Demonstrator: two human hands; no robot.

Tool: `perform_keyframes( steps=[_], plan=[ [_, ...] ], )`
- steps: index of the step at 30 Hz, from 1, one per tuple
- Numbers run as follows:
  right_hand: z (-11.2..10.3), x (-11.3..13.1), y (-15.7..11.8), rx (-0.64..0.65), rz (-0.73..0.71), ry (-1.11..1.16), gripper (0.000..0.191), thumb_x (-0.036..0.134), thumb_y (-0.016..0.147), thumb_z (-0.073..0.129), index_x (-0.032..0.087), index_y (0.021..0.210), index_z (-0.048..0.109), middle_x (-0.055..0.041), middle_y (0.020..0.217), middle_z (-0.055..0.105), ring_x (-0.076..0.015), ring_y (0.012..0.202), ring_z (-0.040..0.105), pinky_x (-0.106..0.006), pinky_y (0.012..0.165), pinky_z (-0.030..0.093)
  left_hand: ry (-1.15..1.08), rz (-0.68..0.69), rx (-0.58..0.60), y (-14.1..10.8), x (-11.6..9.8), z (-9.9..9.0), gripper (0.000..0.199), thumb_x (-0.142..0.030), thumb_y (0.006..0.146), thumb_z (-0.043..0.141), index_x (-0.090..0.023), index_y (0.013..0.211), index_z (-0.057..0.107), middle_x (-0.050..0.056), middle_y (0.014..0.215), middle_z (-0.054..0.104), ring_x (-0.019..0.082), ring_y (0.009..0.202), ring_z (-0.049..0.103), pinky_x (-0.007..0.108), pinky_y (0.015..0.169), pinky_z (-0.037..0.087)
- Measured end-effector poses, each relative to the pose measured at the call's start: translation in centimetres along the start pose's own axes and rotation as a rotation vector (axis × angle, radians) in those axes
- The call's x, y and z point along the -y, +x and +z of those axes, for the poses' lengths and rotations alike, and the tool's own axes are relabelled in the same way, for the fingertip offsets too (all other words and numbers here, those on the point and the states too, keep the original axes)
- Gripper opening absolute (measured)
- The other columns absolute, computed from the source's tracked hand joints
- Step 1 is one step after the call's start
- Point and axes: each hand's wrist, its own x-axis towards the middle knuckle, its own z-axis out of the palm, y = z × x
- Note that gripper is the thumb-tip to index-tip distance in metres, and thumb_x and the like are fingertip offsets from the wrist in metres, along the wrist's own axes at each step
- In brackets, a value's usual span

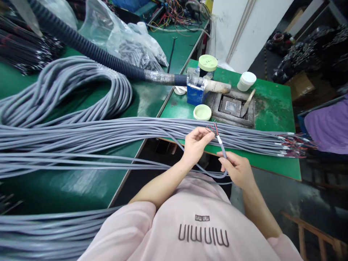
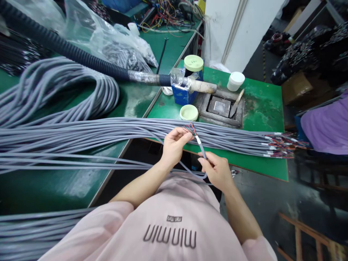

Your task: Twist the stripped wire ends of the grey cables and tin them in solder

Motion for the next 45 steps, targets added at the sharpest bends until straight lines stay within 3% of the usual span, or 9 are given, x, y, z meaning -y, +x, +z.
perform_keyframes(
  steps=[5, 7, 10, 18, 29, 33, 36, 39, 45],
  plan=[
    [0.6, 0.0, 0.3, -0.029, -0.033, -0.084, 0.029, 0.039, 0.093, 0.052, 0.019, 0.104, 0.07, 0.001, 0.058, 0.063, -0.012, 0.05, 0.057, -0.022, 0.052, 0.043, 0.437, 0.487, -0.004, -0.1, 0.5, -0.3, 0.012, -0.031, 0.081, 0.069, -0.02, 0.079, 0.069, 0.002, 0.075, 0.068, 0.015, 0.074, 0.061, 0.033, 0.078, 0.049],
    [0.9, -0.1, 0.4, -0.056, -0.094, -0.186, 0.03, 0.038, 0.093, 0.05, 0.02, 0.108, 0.069, -0.0008, 0.062, 0.067, -0.0136, 0.054, 0.06, -0.024, 0.055, 0.045, 0.552, 0.553, 0.045, 0.2, 0.0, -0.4, 0.01, -0.03, 0.083, 0.067, -0.02, 0.08, 0.069, 0.002, 0.074, 0.068, 0.016, 0.074, 0.061, 0.034, 0.078, 0.048],
    [1.3, -0.2, 0.6, -0.105, -0.185, -0.309, 0.031, 0.036, 0.095, 0.049, 0.02, 0.113, 0.068, -0.0038, 0.074, 0.072, -0.0154, 0.061, 0.065, -0.025, 0.06, 0.046, 0.544, 0.471, 0.023, 0.9, -0.7, -0.4, 0.01, -0.03, 0.083, 0.067, -0.02, 0.085, 0.071, 0.002, 0.077, 0.068, 0.014, 0.071, 0.058, 0.031, 0.074, 0.048],
    [1.3, -0.1, 1.0, -0.115, -0.336, -0.519, 0.031, 0.032, 0.097, 0.045, 0.018, 0.116, 0.066, -0.0069, 0.087, 0.076, -0.0171, 0.071, 0.069, -0.025, 0.065, 0.046, -0.015, -0.049, -0.053, 1.3, -0.5, -0.4, 0.022, -0.035, 0.071, 0.078, -0.017, 0.083, 0.073, 0.004, 0.086, 0.073, 0.014, 0.079, 0.066, 0.029, 0.079, 0.053],
    [1.2, -0.8, 1.3, -0.109, -0.406, -0.664, 0.032, 0.03, 0.097, 0.045, 0.018, 0.12, 0.064, -0.0079, 0.084, 0.074, -0.0174, 0.07, 0.066, -0.026, 0.065, 0.042, 0.147, -0.001, 0.036, 2.5, -2.2, -0.9, 0.026, -0.035, 0.065, 0.082, -0.015, 0.073, 0.067, -0.004, 0.06, 0.058, 0.007, 0.054, 0.048, 0.021, 0.056, 0.041],
    [0.8, -0.4, 1.5, -0.04, -0.265, -0.426, 0.03, 0.035, 0.094, 0.05, 0.018, 0.11, 0.069, -0.0063, 0.074, 0.07, -0.018, 0.067, 0.063, -0.028, 0.064, 0.043, 0.289, 0.131, 0.057, 2.4, -1.9, -1.0, 0.023, -0.036, 0.075, 0.075, -0.016, 0.074, 0.064, -0.003, 0.061, 0.057, 0.007, 0.052, 0.046, 0.021, 0.052, 0.038],
    [0.5, 0.0, 2.0, 0.146, -0.036, 0.095, 0.035, 0.042, 0.091, 0.056, 0.019, 0.116, 0.065, 0.0005, 0.058, 0.063, -0.0142, 0.052, 0.056, -0.026, 0.054, 0.043, 0.47, 0.441, 0.055, 1.8, -1.4, -0.9, 0.013, -0.029, 0.081, 0.07, -0.018, 0.078, 0.064, -0.001, 0.069, 0.062, 0.009, 0.058, 0.051, 0.023, 0.057, 0.041],
    [0.4, 0.0, 2.7, 0.263, 0.092, 0.603, 0.046, 0.048, 0.088, 0.058, 0.018, 0.122, 0.057, 0.0049, 0.053, 0.058, -0.0101, 0.039, 0.046, -0.023, 0.042, 0.037, 0.584, 0.744, 0.161, 1.1, -0.8, -0.6, 0.004, -0.022, 0.083, 0.066, -0.019, 0.081, 0.064, 0.001, 0.071, 0.066, 0.012, 0.064, 0.056, 0.026, 0.064, 0.044],
    [1.0, -0.5, 3.7, 0.198, 0.076, 0.891, 0.042, 0.045, 0.088, 0.059, 0.017, 0.119, 0.058, 0.0084, 0.04, 0.049, -0.007, 0.03, 0.034, -0.02, 0.036, 0.027, 0.622, 0.989, 0.217, 0.7, 0.5, 0.3, 0.006, -0.015, 0.083, 0.063, -0.019, 0.084, 0.06, 0.001, 0.071, 0.067, 0.013, 0.063, 0.056, 0.028, 0.064, 0.044]
  ],
)
